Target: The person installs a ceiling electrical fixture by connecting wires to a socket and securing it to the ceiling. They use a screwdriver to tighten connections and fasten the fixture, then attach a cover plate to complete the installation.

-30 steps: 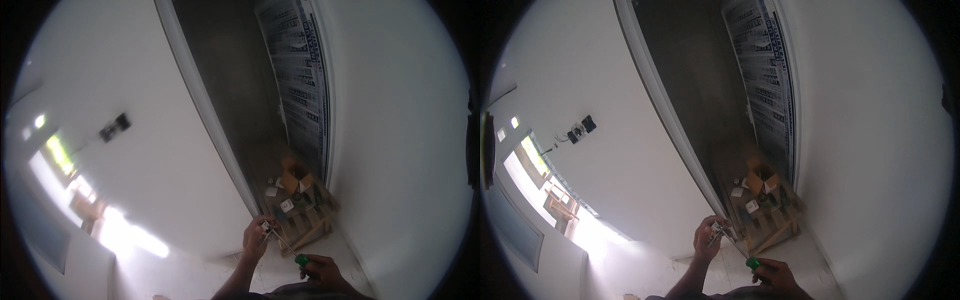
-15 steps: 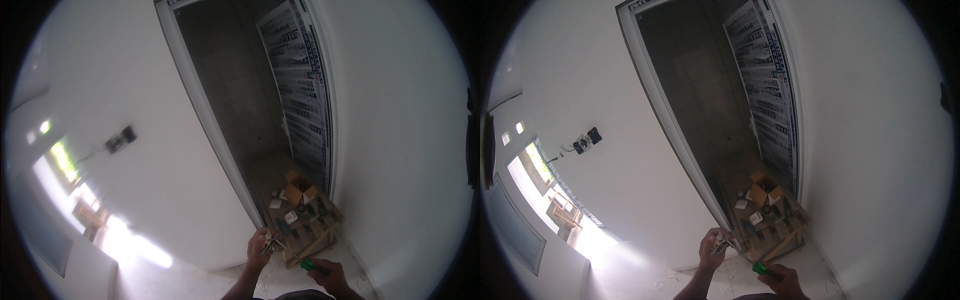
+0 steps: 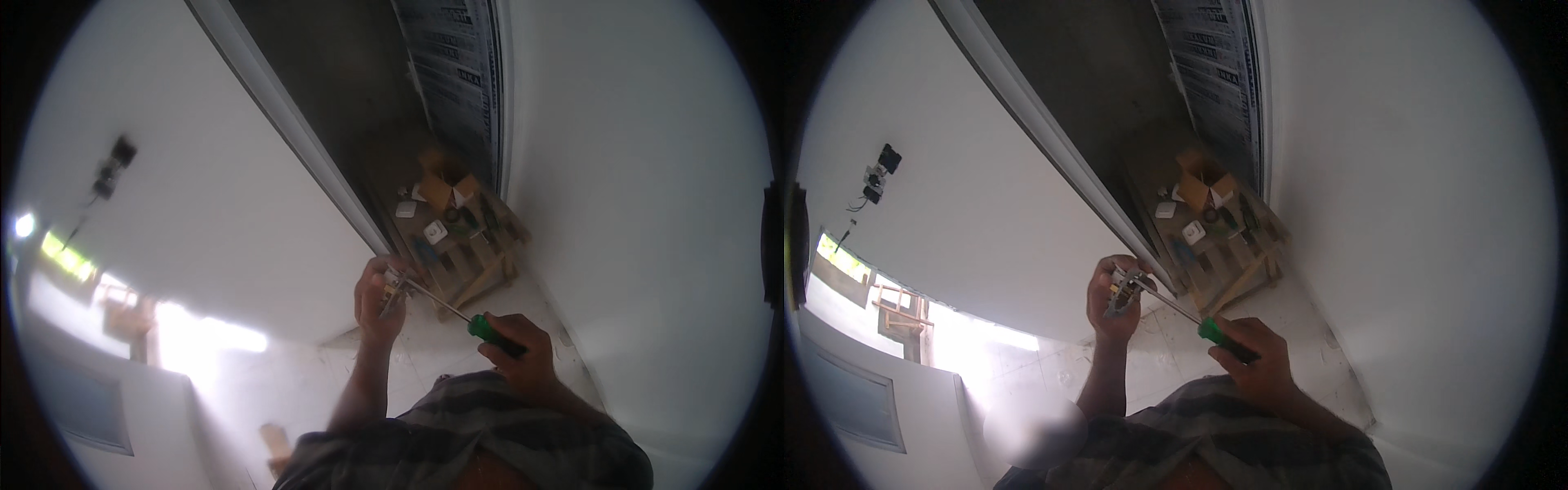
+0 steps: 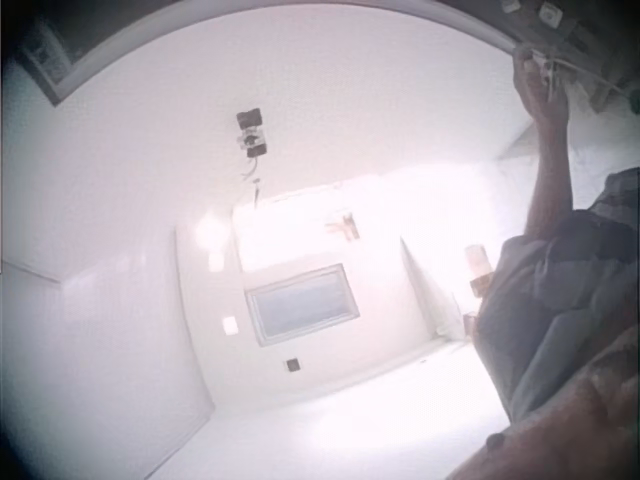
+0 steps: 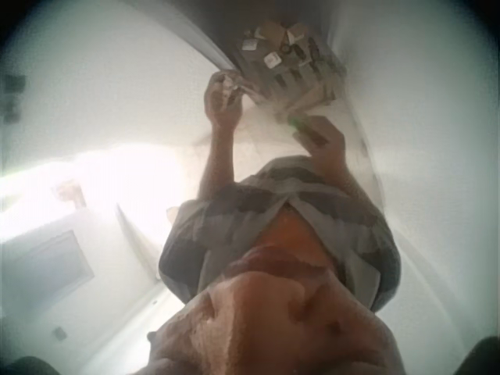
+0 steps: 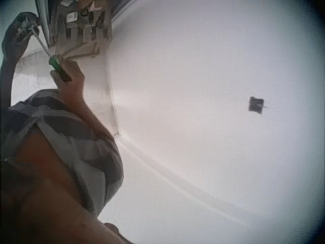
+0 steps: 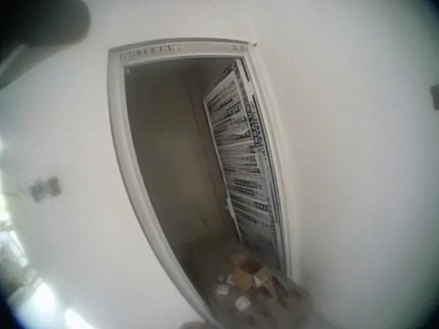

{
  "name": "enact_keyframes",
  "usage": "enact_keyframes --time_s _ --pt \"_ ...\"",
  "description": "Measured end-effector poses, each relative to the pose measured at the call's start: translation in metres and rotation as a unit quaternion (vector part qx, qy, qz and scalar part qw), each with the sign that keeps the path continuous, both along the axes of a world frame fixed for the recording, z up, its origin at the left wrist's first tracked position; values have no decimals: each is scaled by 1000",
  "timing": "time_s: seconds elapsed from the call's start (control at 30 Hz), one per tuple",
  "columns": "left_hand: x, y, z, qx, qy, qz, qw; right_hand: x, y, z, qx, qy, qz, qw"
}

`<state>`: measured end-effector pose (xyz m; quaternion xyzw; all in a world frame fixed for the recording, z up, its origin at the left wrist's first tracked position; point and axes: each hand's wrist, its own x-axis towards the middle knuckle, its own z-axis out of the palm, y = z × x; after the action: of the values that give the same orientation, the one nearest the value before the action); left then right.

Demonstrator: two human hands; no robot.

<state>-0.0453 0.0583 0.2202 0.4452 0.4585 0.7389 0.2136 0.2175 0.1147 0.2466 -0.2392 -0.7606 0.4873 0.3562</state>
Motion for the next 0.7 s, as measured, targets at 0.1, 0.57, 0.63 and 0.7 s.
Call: enact_keyframes --time_s 0.1,0.57,0.63,0.7 --pt "4 1 -1 51 -67 -66 994 13 -1 2 -429 -8 89 899" --pt "-4 5 -13 -27 32 20 999 -3 5 21 -430 -37 45 901" --pt "0 5 4 -45 96 49 993 3 13 13 -530 9 85 844" --pt "-10 -3 3 -20 -33 -30 999 -4 13 7 -490 -7 85 867"
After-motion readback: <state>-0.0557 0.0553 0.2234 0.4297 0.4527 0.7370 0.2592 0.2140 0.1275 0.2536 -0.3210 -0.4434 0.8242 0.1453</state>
